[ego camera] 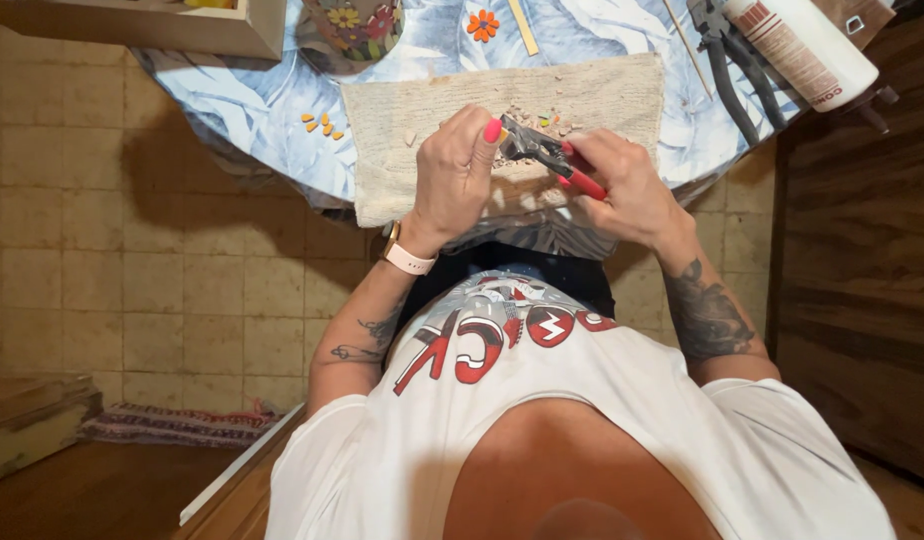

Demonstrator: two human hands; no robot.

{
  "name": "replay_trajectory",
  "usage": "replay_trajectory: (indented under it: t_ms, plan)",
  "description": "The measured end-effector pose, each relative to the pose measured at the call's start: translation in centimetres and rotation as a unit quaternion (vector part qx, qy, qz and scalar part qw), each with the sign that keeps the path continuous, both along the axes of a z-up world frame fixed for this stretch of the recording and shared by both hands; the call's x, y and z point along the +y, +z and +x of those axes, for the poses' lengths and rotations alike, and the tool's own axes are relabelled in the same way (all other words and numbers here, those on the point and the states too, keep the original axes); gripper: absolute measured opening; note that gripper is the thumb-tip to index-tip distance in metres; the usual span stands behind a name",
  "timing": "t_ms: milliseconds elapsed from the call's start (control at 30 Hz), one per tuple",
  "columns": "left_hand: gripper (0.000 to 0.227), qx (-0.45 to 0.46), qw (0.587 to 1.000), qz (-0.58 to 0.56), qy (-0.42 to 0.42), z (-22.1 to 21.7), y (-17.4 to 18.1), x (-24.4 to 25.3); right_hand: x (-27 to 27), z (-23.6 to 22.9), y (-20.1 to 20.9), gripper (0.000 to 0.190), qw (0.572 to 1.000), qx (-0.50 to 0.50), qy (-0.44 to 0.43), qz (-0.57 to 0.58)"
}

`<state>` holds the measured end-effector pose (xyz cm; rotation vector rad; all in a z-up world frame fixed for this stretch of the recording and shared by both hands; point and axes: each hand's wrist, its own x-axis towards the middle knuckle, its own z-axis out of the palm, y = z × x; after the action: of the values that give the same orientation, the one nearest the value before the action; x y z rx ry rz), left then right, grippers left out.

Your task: Cutting small mosaic tiles into fragments using tile nippers

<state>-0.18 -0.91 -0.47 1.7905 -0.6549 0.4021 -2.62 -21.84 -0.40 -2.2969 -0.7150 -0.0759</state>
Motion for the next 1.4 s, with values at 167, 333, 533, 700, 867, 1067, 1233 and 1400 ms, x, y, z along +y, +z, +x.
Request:
replay_trajectory:
  t_ms: [167,333,533,700,867,1067,1233,1400]
  plan:
    - [0.035,-0.009,1.000,0.011,0.004,0.0,0.2,0.1,0.0,-0.1,0.0,0.043,1.000,0.003,-0.004,0.003]
    - [0.036,0.011,1.000,-0.005,-0.008,0.0,0.0,0.1,-0.2,-0.2,-0.9,0.039,1.000,0.020,-0.008,0.017]
    - [0.032,0.016,0.996,0.007,-0.084,1.2,-0.7,0.9,-1.5,-0.1,-2.3,0.032,0.999,0.035,-0.028,0.025]
    - [0.039,-0.022,0.960,0.172,-0.221,2.3,2.6,2.0,-1.5,-0.5,1.5,0.031,0.991,0.037,0.047,-0.122]
    - [0.040,-0.033,0.928,0.251,-0.272,3.3,3.5,2.4,-1.2,-0.7,2.7,0.032,0.988,0.070,0.051,-0.126]
    - [0.037,-0.059,0.958,0.182,-0.215,2.6,1.2,1.4,-1.3,-0.9,2.0,0.034,0.990,0.060,0.039,-0.125]
    - [0.038,-0.014,0.987,0.102,-0.124,0.4,0.0,-0.1,-1.3,-1.0,1.6,0.027,0.989,0.072,0.027,-0.125]
    - [0.029,0.013,0.995,0.036,-0.093,-0.3,-0.8,-0.7,-1.4,-1.1,1.6,0.036,0.988,0.063,0.023,-0.135]
